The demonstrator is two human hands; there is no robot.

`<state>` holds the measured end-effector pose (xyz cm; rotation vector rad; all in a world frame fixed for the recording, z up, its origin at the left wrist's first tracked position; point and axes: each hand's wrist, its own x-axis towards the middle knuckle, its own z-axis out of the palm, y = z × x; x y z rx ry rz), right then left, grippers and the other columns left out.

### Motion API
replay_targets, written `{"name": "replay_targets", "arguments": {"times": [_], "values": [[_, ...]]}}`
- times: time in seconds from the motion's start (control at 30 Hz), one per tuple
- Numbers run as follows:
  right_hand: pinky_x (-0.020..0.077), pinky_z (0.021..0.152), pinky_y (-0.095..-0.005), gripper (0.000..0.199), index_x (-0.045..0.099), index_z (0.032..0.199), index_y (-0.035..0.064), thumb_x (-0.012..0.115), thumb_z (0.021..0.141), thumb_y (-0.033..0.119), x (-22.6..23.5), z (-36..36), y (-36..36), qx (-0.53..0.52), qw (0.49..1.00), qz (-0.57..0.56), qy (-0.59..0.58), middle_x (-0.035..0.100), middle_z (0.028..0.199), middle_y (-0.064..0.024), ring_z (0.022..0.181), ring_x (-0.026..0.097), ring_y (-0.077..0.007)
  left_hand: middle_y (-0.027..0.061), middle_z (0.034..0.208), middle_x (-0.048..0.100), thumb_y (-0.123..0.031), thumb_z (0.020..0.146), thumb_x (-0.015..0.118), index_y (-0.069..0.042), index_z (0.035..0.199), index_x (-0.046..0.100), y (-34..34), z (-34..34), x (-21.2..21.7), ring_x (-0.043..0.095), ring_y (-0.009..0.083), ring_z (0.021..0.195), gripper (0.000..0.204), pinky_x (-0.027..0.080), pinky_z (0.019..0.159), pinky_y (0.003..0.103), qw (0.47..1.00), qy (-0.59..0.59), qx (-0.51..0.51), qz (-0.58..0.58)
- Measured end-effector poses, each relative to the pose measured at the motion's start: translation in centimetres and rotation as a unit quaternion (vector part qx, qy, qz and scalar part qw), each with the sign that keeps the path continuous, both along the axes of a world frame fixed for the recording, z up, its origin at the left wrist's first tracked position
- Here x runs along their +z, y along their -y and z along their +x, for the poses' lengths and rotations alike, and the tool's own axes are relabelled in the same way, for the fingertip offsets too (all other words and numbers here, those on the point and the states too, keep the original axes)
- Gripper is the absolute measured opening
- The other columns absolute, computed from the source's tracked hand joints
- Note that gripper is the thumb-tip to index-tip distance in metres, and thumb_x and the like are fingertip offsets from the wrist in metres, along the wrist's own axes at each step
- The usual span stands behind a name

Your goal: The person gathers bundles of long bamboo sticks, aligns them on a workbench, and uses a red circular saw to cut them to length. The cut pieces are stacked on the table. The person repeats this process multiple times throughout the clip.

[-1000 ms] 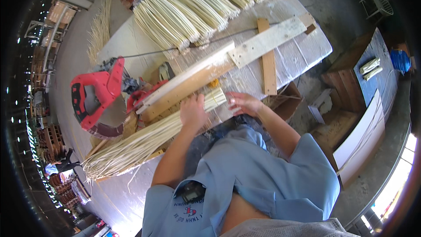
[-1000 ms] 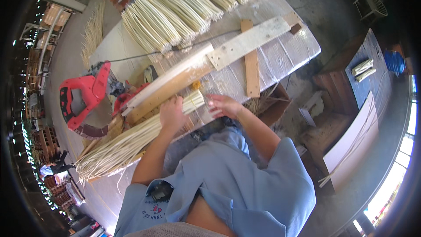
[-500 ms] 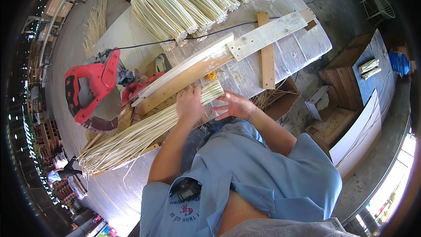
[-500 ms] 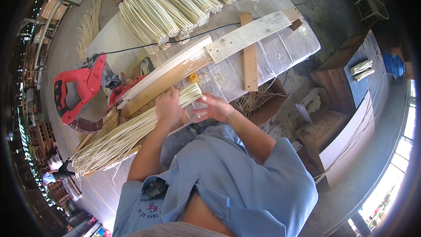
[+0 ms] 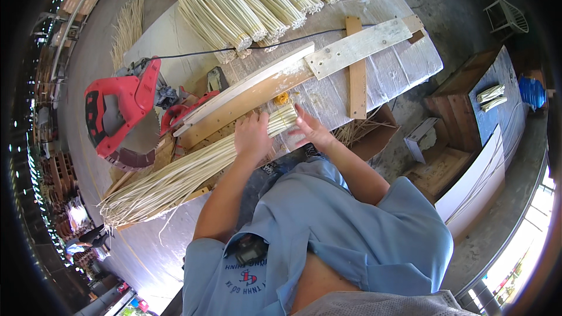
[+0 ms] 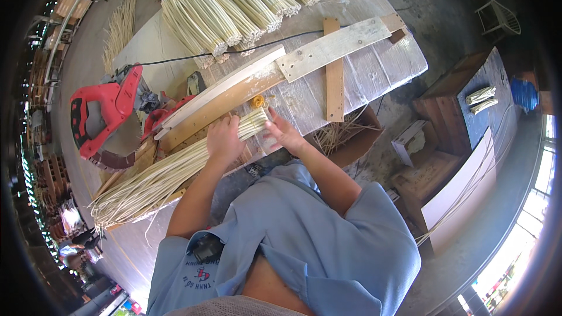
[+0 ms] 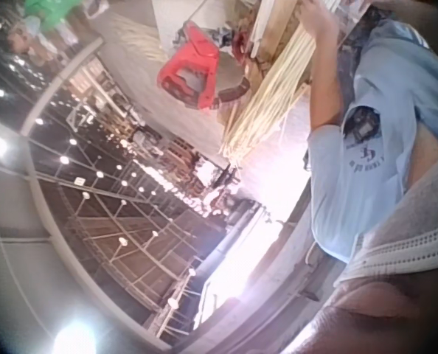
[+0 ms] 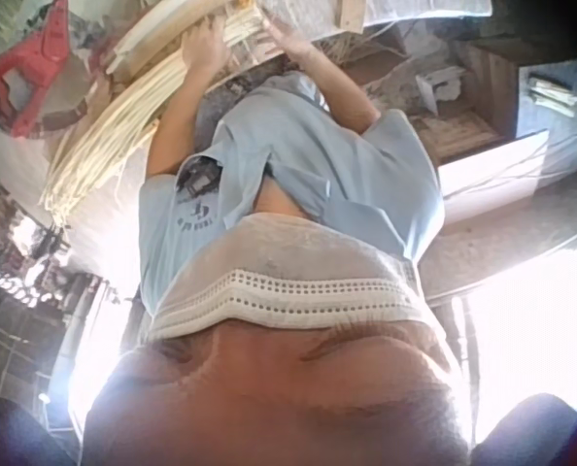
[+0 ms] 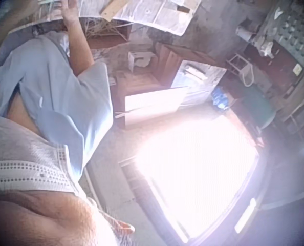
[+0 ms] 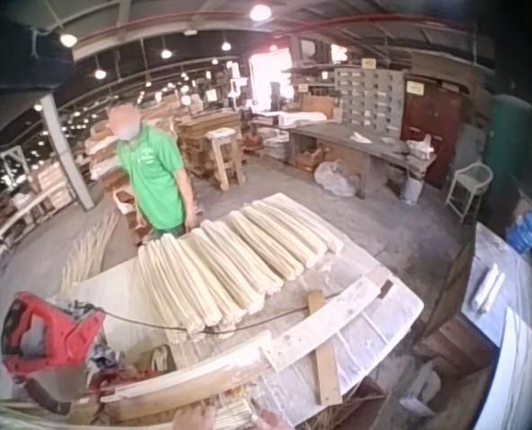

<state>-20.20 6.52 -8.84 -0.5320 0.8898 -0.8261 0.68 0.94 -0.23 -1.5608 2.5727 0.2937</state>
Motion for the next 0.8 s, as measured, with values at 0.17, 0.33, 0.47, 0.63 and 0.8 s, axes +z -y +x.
{"name": "replay_targets", "arguments": {"times": [0.17,0.33,0.47,0.63,0.8], "values": [[0.0585,0.094,-0.056,0.115,-0.002,0.169,0.019,0.075,0.092,0.055,-0.8,0.6,-2.9,-0.055,0.972,0.034,0.226,0.039,0.157,-0.0186,0.135,0.054,-0.0332,0.0102,0.104,0.067,-0.022,0.073,0.083,-0.012,0.115,0.061,0.1,0.4,0.1,0.067,0.0314,0.101,0.049,0.047,0.091,0.046,1.0,-0.008,0.004,-0.006],[0.0517,0.105,-0.048,0.074,0.035,0.157,0.0128,0.076,0.097,0.027,-0.4,7.9,-1.6,-0.142,0.957,-0.009,0.253,0.05,0.151,-0.0079,0.132,0.056,-0.0227,0.0106,0.105,0.068,-0.021,0.076,0.079,-0.012,0.115,0.061,0.4,0.1,0.1,0.067,0.0315,0.102,0.044,0.047,0.092,0.046,1.0,-0.013,-0.008,-0.008],[0.0504,0.105,-0.0411,0.052,0.052,0.144,0.011,0.074,0.097,0.019,-0.3,10.3,0.5,-0.218,0.924,0.039,0.311,0.063,0.134,-0.0034,0.125,0.06,-0.0177,0.0118,0.105,0.068,-0.019,0.08,0.074,-0.012,0.116,0.062,0.3,0.5,-0.8,0.068,0.0314,0.102,0.038,0.048,0.091,0.046,0.999,-0.022,-0.008,-0.042],[0.047,0.109,-0.0398,0.046,0.055,0.14,0.0092,0.072,0.098,0.019,1.0,9.5,0.7,-0.284,0.894,0.065,0.34,0.067,0.127,-0.005,0.12,0.063,-0.0197,0.013,0.106,0.068,-0.019,0.082,0.072,-0.011,0.12,0.064,0.6,0.2,-0.4,0.068,0.0315,0.103,0.039,0.048,0.09,0.046,0.998,-0.028,-0.023,-0.044],[0.0496,0.106,-0.0408,0.044,0.054,0.136,0.0089,0.073,0.096,0.009,2.1,9.7,1.3,-0.346,0.878,0.074,0.323,0.069,0.119,-0.0068,0.115,0.065,-0.0233,0.0129,0.103,0.069,-0.016,0.078,0.075,-0.009,0.115,0.064,0.1,0.7,-1.0,0.068,0.0311,0.1,0.039,0.048,0.092,0.047,0.998,-0.022,-0.014,-0.06]]}}
